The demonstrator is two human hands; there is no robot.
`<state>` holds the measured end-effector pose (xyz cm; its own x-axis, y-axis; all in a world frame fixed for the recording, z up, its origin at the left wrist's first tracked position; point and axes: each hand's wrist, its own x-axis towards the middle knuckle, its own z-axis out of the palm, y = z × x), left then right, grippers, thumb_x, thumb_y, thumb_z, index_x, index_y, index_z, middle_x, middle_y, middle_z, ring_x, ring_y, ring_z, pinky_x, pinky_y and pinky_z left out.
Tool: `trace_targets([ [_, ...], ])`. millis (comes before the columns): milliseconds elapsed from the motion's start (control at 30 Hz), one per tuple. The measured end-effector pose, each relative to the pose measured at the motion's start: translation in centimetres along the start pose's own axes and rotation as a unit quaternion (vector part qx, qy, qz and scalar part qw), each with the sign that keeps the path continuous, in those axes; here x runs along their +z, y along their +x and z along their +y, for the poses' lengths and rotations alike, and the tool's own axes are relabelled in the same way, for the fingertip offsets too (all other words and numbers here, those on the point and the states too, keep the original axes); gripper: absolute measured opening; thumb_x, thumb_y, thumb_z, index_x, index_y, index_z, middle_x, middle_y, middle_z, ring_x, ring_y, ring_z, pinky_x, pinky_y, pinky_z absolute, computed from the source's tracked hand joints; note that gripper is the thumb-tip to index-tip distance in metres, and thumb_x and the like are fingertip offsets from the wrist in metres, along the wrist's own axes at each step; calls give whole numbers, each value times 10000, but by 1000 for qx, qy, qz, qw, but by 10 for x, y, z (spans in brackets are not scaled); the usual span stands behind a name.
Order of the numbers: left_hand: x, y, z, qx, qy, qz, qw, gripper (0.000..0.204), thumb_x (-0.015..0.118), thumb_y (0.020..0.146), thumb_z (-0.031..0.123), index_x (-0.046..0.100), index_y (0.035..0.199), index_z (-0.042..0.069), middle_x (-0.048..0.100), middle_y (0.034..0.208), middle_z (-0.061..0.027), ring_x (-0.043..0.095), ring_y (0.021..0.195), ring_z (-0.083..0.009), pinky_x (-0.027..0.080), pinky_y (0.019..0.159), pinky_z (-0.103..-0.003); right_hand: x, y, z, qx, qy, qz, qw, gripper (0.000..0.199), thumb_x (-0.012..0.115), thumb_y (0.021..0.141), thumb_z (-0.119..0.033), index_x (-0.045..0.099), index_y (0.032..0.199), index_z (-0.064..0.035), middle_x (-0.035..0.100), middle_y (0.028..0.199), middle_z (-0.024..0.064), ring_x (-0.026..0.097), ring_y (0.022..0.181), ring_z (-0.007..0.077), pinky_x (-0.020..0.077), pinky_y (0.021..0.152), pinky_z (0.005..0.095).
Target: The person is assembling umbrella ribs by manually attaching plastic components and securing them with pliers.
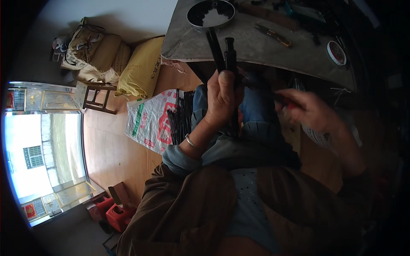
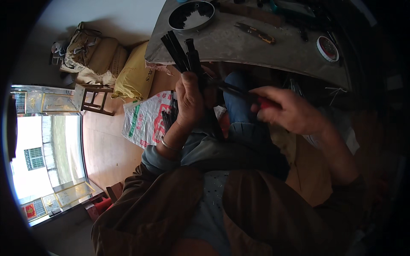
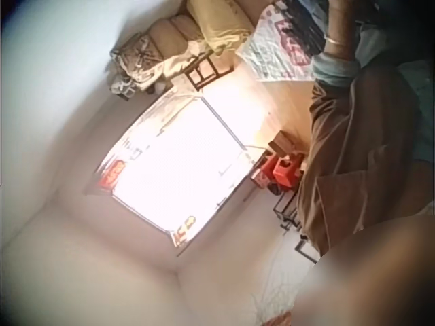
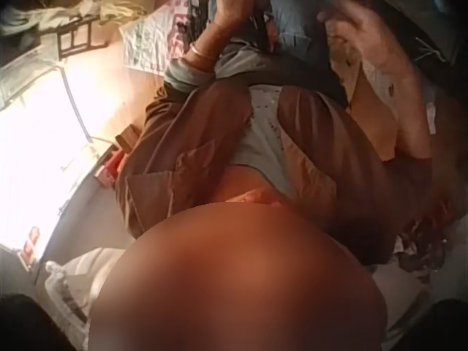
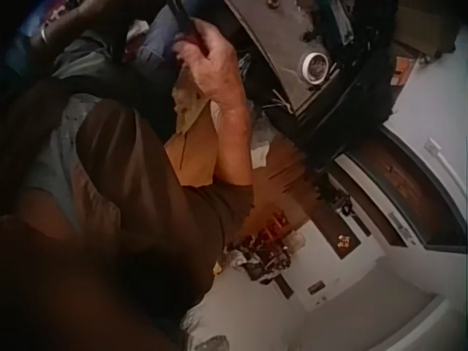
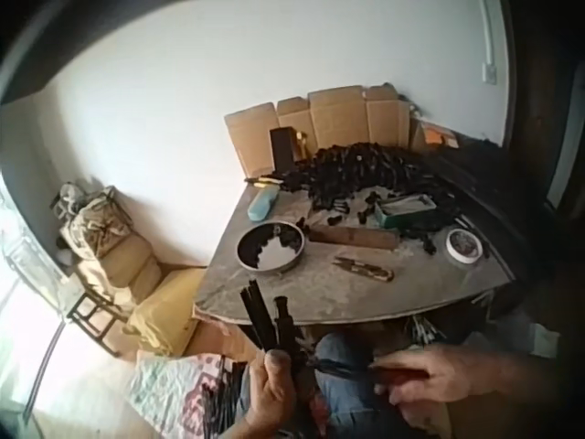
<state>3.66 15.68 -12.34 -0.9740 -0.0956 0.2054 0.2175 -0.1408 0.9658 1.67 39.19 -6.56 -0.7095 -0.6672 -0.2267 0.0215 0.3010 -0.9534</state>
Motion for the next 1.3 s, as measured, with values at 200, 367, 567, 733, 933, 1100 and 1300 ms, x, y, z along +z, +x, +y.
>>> trace_targets([
  [200, -11, -3, 9, -75, -117, -22, 990, 556, 344, 958, 547, 544, 967, 29, 471, 554, 5, 421, 395, -61, 303, 371, -208, 45, -22, 27, 137, 421, -162, 882, 439, 562, 899, -455, 511, 905, -20, 533, 597, 52, 513, 399, 107, 424, 366, 229],
  [367, 1, -8, 16, -67, -11, 15, 998, 703, 203, 949, 613, 562, 857, 17, 490, 502, -11, 434, 366, -81, 303, 351, -206, 103, -15, 78, 2, 684, -366, 631, 419, 592, 877, -464, 459, 928, -70, 475, 557, 12, 508, 389, 109, 399, 340, 218],
  [567, -1, -7, 8, -35, -62, -22, 997, 725, 208, 926, 650, 549, 862, 14, 460, 492, 2, 421, 379, -74, 307, 363, -208, 18, -12, 25, 149, 228, -246, 930, 324, 590, 817, -171, 454, 1088, -53, 567, 761, 57, 597, 567, 134, 454, 455, 228],
  [733, -9, -1, 9, -37, -116, -59, 991, 571, 322, 950, 575, 524, 943, 42, 453, 536, 15, 394, 380, -49, 278, 369, -188, 26, -4, 3, -170, -303, 135, 928, 301, 588, 885, -171, 532, 1109, 22, 612, 850, 93, 577, 703, 116, 477, 613, 288],
  [933, -7, 2, 7, -70, -98, -22, 992, 551, 347, 946, 569, 524, 950, 48, 450, 521, 5, 400, 378, -55, 286, 367, -195, 64, -8, 28, 88, 249, -61, 963, 369, 438, 985, -343, 525, 1059, 7, 460, 647, -11, 424, 493, 52, 373, 457, 211],
  [1100, 5, 3, 9, -65, -38, -18, 997, 630, 307, 923, 618, 535, 926, 31, 473, 528, 0, 421, 377, -62, 302, 359, -195, 73, -15, 32, 144, 470, -119, 862, 478, 425, 961, -470, 521, 992, -3, 452, 612, -1, 410, 446, 65, 370, 426, 221],
  [1300, 19, 2, 6, -34, -39, -92, 994, 656, 318, 923, 623, 557, 938, 12, 506, 547, -4, 438, 407, -54, 316, 384, -193, -1, -19, 46, 156, 453, -327, 815, 294, 659, 854, -278, 537, 897, -14, 573, 573, 54, 594, 469, 155, 482, 420, 265],
])
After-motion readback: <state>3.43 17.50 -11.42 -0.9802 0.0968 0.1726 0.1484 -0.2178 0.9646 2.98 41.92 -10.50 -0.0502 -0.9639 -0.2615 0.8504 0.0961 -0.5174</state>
